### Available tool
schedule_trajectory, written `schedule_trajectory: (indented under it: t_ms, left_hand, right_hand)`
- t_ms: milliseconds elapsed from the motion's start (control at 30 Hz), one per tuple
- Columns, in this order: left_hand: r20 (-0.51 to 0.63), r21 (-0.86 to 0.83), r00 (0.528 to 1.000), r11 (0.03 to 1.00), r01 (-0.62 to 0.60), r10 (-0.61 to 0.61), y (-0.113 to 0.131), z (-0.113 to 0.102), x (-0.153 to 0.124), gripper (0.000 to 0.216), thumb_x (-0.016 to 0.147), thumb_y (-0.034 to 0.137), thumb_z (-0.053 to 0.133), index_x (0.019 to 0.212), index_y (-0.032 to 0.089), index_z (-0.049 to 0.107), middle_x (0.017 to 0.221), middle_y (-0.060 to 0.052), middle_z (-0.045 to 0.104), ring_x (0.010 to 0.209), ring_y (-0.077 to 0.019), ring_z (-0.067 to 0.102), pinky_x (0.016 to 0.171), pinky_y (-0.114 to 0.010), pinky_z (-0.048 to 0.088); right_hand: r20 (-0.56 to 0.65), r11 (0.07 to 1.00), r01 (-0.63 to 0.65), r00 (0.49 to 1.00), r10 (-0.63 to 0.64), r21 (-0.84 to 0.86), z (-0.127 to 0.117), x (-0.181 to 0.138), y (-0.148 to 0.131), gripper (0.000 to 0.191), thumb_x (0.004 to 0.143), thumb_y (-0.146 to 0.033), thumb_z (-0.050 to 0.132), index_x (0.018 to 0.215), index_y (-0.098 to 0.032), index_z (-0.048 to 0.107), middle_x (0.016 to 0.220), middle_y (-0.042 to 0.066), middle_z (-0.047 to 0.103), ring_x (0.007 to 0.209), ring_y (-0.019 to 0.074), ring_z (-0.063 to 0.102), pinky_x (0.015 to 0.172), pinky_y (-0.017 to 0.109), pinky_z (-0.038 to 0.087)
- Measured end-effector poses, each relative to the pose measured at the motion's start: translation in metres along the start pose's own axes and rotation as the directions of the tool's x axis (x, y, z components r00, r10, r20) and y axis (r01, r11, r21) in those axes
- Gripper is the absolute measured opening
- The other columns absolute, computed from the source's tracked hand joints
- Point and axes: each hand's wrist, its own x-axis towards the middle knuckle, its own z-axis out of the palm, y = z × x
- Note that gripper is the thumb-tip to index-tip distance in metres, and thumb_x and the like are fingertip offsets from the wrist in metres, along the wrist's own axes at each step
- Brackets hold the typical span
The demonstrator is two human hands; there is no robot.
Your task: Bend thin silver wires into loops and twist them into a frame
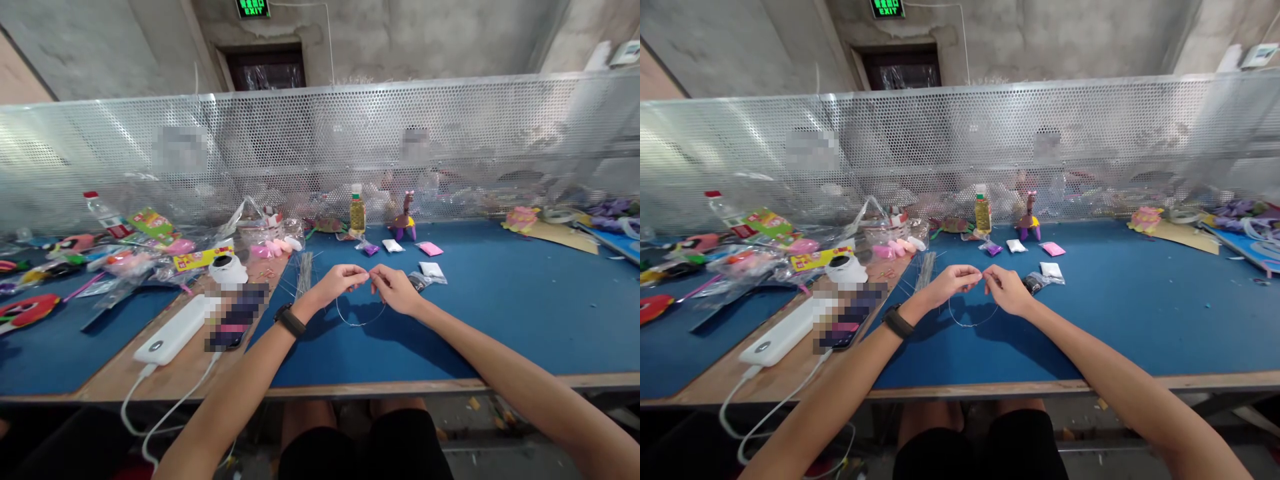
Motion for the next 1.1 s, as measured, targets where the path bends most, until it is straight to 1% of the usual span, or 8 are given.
schedule_trajectory:
  t_ms: [267,433,533,633,733,800,933,1100]
  left_hand:
    - [0.001,0.188,0.983,0.966,-0.178,0.181,0.002,0.001,0.0,0.03,0.083,0.043,0.076,0.09,0.013,0.073,0.087,-0.007,0.074,0.078,-0.0159,0.063,0.075,-0.028,0.048]
    - [-0.014,0.518,0.939,0.805,-0.288,0.345,0.009,0.006,-0.008,0.02,0.093,0.033,0.067,0.088,0.015,0.073,0.084,-0.005,0.075,0.075,-0.0156,0.063,0.069,-0.026,0.044]
    - [0.054,0.736,0.891,0.585,-0.34,0.451,0.01,0.008,-0.01,0.015,0.096,0.024,0.062,0.088,0.016,0.072,0.085,-0.003,0.073,0.075,-0.0149,0.062,0.071,-0.028,0.041]
    - [0.173,0.915,0.846,0.237,-0.328,0.504,0.008,0.011,-0.009,0.022,0.102,0.02,0.052,0.089,0.016,0.069,0.085,-0.004,0.071,0.077,-0.0171,0.062,0.073,-0.032,0.037]
    - [0.269,0.959,0.829,-0.059,-0.276,0.49,0.005,0.017,-0.008,0.031,0.105,0.017,0.04,0.086,0.014,0.065,0.082,-0.007,0.068,0.076,-0.0199,0.061,0.071,-0.035,0.034]
    - [0.292,0.956,0.829,-0.149,-0.251,0.477,0.004,0.019,-0.007,0.034,0.105,0.012,0.036,0.086,0.014,0.063,0.08,-0.008,0.066,0.074,-0.0206,0.06,0.07,-0.035,0.034]
    - [0.209,0.974,0.857,-0.019,-0.227,0.471,0.0,0.018,-0.006,0.033,0.106,0.016,0.037,0.087,0.014,0.064,0.078,-0.009,0.066,0.072,-0.0198,0.061,0.067,-0.032,0.036]
    - [-0.098,0.728,0.931,0.663,-0.174,0.352,-0.001,0.012,-0.004,0.03,0.098,0.035,0.057,0.078,0.015,0.069,0.076,-0.006,0.071,0.065,-0.0159,0.062,0.061,-0.026,0.04]
  right_hand:
    - [-0.022,0.978,0.097,0.994,-0.103,-0.186,-0.002,0.001,0.004,0.019,0.099,-0.026,0.044,0.085,-0.022,0.055,0.062,-0.003,0.057,0.054,0.0146,0.05,0.057,0.026,0.033]
    - [0.001,0.964,0.137,0.99,-0.141,-0.228,-0.003,0.001,0.007,0.016,0.095,-0.02,0.044,0.084,-0.022,0.055,0.063,-0.003,0.054,0.054,0.0135,0.047,0.058,0.026,0.03]
    - [0.004,0.966,0.131,0.991,-0.133,-0.222,-0.003,0.002,0.008,0.015,0.093,-0.018,0.044,0.084,-0.021,0.056,0.063,-0.003,0.054,0.054,0.0133,0.046,0.057,0.026,0.031]
    - [-0.016,0.974,0.084,0.996,-0.09,-0.208,-0.003,0.003,0.009,0.015,0.09,-0.017,0.044,0.084,-0.02,0.058,0.062,-0.003,0.055,0.054,0.0135,0.046,0.057,0.025,0.031]
    - [-0.036,0.977,0.048,0.998,-0.057,-0.206,-0.004,0.005,0.008,0.017,0.091,-0.02,0.044,0.082,-0.02,0.059,0.062,-0.003,0.056,0.054,0.0137,0.046,0.057,0.026,0.031]
    - [-0.042,0.978,0.035,0.998,-0.045,-0.205,-0.005,0.006,0.007,0.019,0.093,-0.023,0.045,0.082,-0.02,0.06,0.061,-0.003,0.055,0.054,0.0136,0.046,0.056,0.026,0.031]
    - [-0.064,0.98,0.049,0.996,-0.062,-0.19,-0.004,0.005,0.004,0.021,0.096,-0.027,0.045,0.082,-0.02,0.059,0.058,-0.004,0.053,0.053,0.0135,0.045,0.055,0.026,0.03]
    - [-0.085,0.979,0.075,0.992,-0.093,-0.189,0.001,0.003,0.005,0.019,0.098,-0.028,0.047,0.085,-0.02,0.06,0.058,-0.003,0.056,0.05,0.0135,0.046,0.053,0.026,0.029]
